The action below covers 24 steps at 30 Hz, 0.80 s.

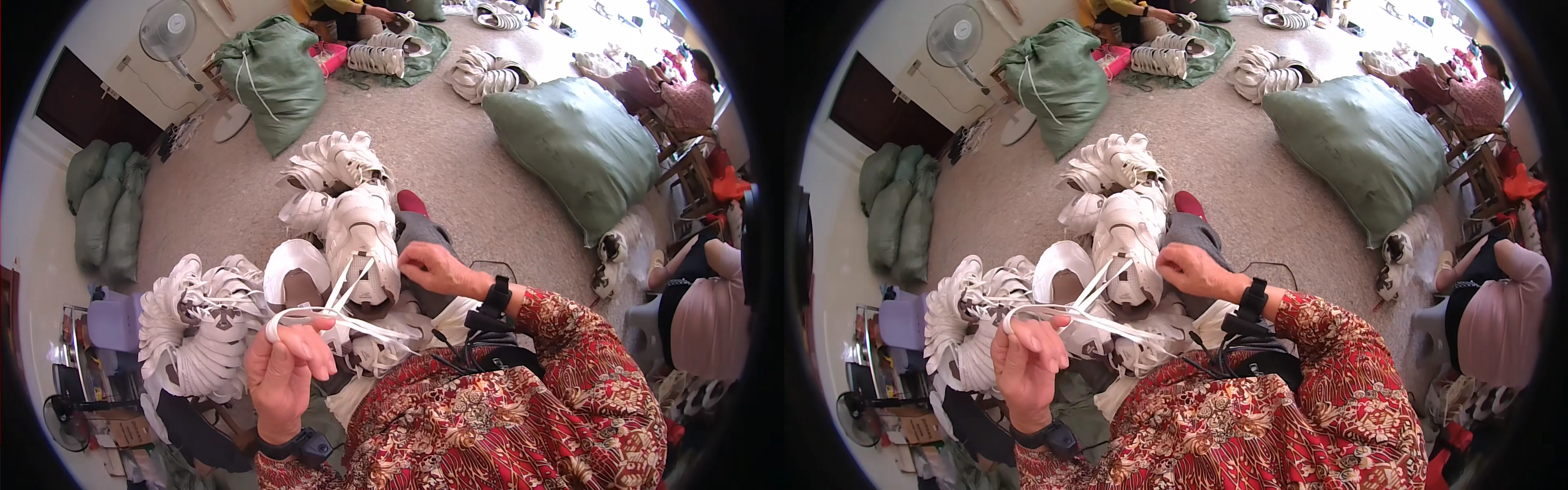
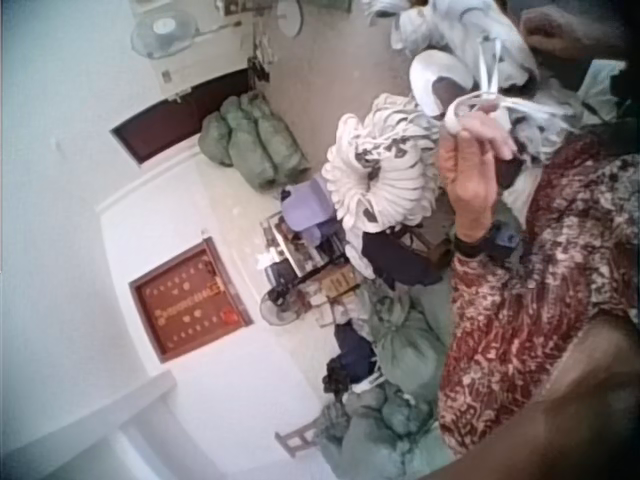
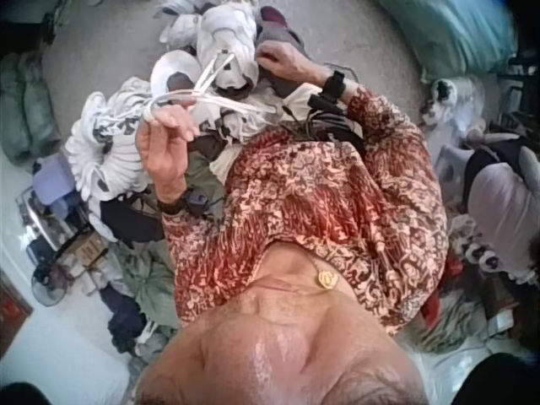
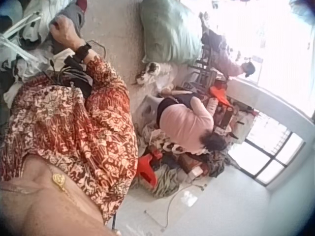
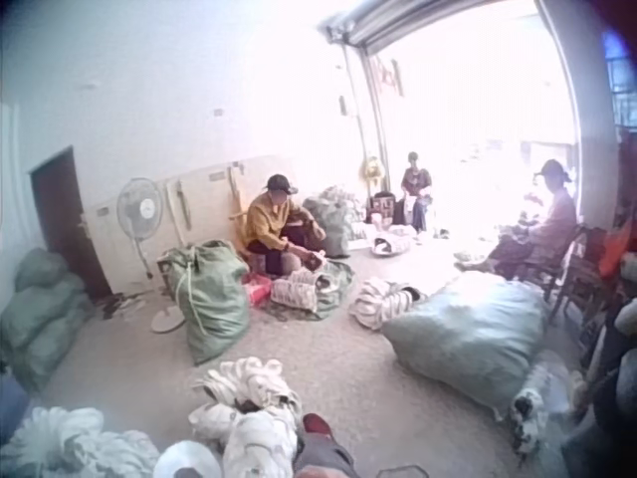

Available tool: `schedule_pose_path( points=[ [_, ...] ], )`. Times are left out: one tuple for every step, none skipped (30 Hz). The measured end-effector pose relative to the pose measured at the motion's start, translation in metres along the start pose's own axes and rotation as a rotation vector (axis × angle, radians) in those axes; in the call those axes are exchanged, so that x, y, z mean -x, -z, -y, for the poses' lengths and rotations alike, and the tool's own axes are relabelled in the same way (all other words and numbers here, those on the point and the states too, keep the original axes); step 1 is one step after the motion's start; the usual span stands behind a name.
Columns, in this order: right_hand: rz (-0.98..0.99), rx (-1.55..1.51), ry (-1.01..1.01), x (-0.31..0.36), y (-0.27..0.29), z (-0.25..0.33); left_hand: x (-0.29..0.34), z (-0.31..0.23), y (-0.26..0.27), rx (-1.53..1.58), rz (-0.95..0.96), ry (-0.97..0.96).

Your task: The recorder is threading or tying white straps/components for footwear while sitting on the floor in a shared workspace.

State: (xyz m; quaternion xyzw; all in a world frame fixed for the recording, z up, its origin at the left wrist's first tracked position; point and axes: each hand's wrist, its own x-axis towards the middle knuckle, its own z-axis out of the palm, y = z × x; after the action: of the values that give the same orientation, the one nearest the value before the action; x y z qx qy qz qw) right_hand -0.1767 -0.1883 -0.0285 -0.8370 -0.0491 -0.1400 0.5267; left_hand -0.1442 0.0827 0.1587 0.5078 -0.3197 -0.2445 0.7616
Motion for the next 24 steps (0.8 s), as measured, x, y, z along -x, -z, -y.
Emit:
schedule_pose_path(
  points=[
    [0.001,0.002,-0.002,0.004,-0.001,0.002,0.000,0.001,-0.001,-0.008,-0.080,0.029],
    [0.086,-0.013,0.014,0.007,-0.001,0.005,0.004,0.006,-0.002,0.027,-0.071,0.074],
    [0.172,-0.029,0.030,0.008,-0.001,0.007,0.008,0.011,-0.005,0.028,-0.074,0.073],
    [0.196,-0.034,0.033,0.008,-0.001,0.012,0.012,0.014,-0.007,-0.024,0.004,0.120],
    [0.199,-0.036,0.030,0.006,-0.004,0.013,0.015,0.018,-0.009,-0.077,0.082,0.167],
    [0.166,-0.051,0.033,0.003,-0.007,0.013,0.017,0.021,-0.009,-0.052,0.130,0.193],
    [0.133,-0.068,0.040,-0.001,-0.009,0.013,0.016,0.021,-0.011,-0.053,0.123,0.195],
    [0.139,-0.072,0.040,-0.002,-0.010,0.012,0.016,0.020,-0.015,-0.058,0.146,0.214],
    [0.182,-0.127,0.035,-0.004,-0.010,0.011,0.015,0.019,-0.017,-0.064,0.170,0.233],
    [0.225,-0.182,0.029,-0.005,-0.010,0.013,0.014,0.019,-0.017,-0.063,0.190,0.248],
    [0.230,-0.186,0.027,-0.004,-0.013,0.016,0.013,0.019,-0.016,-0.062,0.185,0.252],
    [0.200,-0.165,0.017,-0.002,-0.017,0.022,0.011,0.018,-0.016,-0.080,0.238,0.273],
    [0.168,-0.142,0.007,-0.001,-0.018,0.027,0.010,0.019,-0.016,-0.097,0.294,0.293],
    [0.186,-0.170,0.005,-0.001,-0.018,0.027,0.009,0.020,-0.014,-0.095,0.295,0.296],
    [0.185,-0.172,0.001,-0.001,-0.018,0.026,0.009,0.021,-0.011,-0.159,0.360,0.311],
    [0.288,-0.128,0.043,0.000,-0.018,0.024,0.008,0.023,-0.008,-0.219,0.427,0.326],
    [0.391,-0.085,0.086,0.001,-0.018,0.023,0.008,0.019,-0.007,-0.213,0.430,0.330],
    [0.444,-0.179,0.108,0.009,-0.018,0.026,0.007,0.012,-0.007,-0.244,0.395,0.376],
    [0.537,-0.223,0.107,0.014,-0.019,0.026,0.007,0.007,-0.005,-0.279,0.360,0.420],
    [0.608,-0.230,0.067,0.018,-0.018,0.025,0.007,0.008,0.003,-0.294,0.407,0.354],
    [0.680,-0.236,0.027,0.019,-0.016,0.026,0.006,0.006,0.005,-0.293,0.411,0.356],
    [0.678,-0.236,0.023,0.021,-0.014,0.022,0.007,0.003,0.004,-0.296,0.396,0.390],
    [0.624,-0.242,0.002,0.022,-0.012,0.017,0.007,0.002,0.003,-0.299,0.381,0.424],
    [0.569,-0.247,-0.018,0.022,-0.010,0.013,0.007,0.004,0.003,-0.296,0.384,0.423]
  ],
)
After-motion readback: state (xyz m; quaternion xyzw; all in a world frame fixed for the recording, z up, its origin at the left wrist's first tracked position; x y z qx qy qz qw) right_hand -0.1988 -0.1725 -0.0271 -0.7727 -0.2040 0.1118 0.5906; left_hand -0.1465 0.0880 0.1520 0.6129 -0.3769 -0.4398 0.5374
